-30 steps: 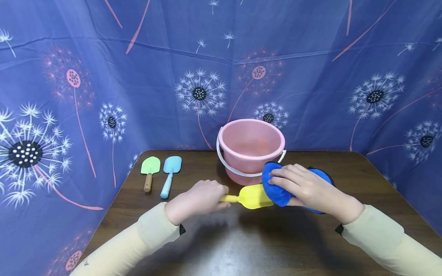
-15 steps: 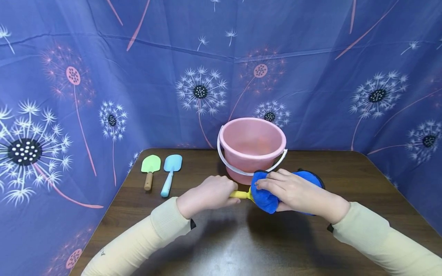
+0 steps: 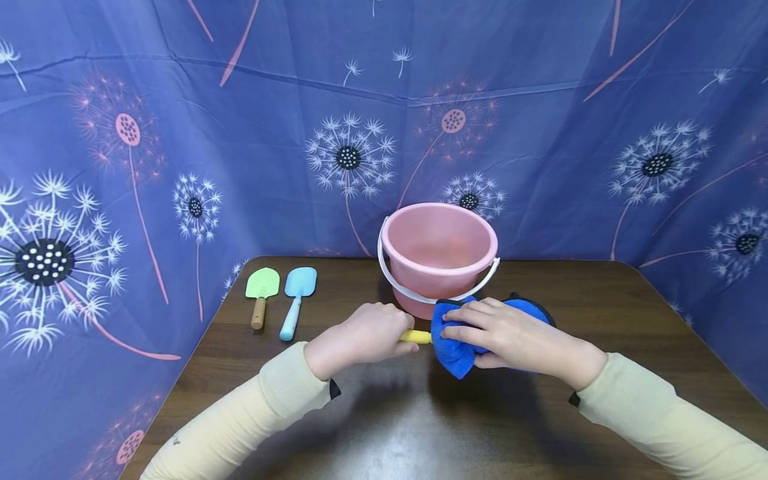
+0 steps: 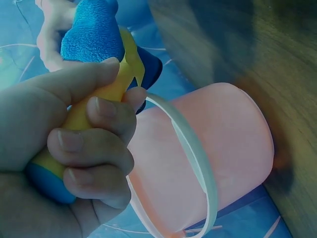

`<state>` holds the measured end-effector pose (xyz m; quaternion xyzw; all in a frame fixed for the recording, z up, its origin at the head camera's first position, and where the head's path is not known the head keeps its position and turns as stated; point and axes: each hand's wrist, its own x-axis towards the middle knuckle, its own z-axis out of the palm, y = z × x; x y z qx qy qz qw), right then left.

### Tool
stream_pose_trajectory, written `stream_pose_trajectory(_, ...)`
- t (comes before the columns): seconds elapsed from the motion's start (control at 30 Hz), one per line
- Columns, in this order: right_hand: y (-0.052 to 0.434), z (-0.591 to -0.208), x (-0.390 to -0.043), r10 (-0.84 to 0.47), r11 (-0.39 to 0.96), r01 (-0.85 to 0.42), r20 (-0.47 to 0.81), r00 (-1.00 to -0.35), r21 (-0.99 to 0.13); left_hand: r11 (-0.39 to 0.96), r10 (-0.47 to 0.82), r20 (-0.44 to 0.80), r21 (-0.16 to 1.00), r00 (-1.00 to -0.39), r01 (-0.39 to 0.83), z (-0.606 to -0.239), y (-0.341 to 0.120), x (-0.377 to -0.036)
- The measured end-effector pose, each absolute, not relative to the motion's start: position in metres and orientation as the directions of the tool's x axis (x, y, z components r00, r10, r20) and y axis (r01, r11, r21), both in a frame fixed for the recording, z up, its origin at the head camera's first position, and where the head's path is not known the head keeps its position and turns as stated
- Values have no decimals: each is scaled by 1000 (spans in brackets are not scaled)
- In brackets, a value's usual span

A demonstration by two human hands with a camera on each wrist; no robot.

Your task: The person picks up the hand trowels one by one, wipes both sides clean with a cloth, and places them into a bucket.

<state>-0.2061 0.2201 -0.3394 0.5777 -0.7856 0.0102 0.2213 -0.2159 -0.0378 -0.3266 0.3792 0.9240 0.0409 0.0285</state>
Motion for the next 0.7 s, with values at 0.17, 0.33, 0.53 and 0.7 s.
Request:
stream_pose_trajectory(0.17,220,-342,-207,-904,343,-901,352,-241,265,709,703,3,90,-712,700,-326,-38,-216)
stream_pose_trajectory(0.33,220,-341,-207,-905,368,-887,326,-273,278,705,704,21,92,-710,703,-324,-40,-216)
stream_pose_trajectory(0.53,221,-341,-207,-912,361,-888,305,-273,286,696,712,14,116,-702,708,-325,-43,-217)
stream_pose_trajectory(0.7,222,-341,-207,-916,357,-886,299,-269,296,692,715,9,131,-699,710,-323,-44,-218)
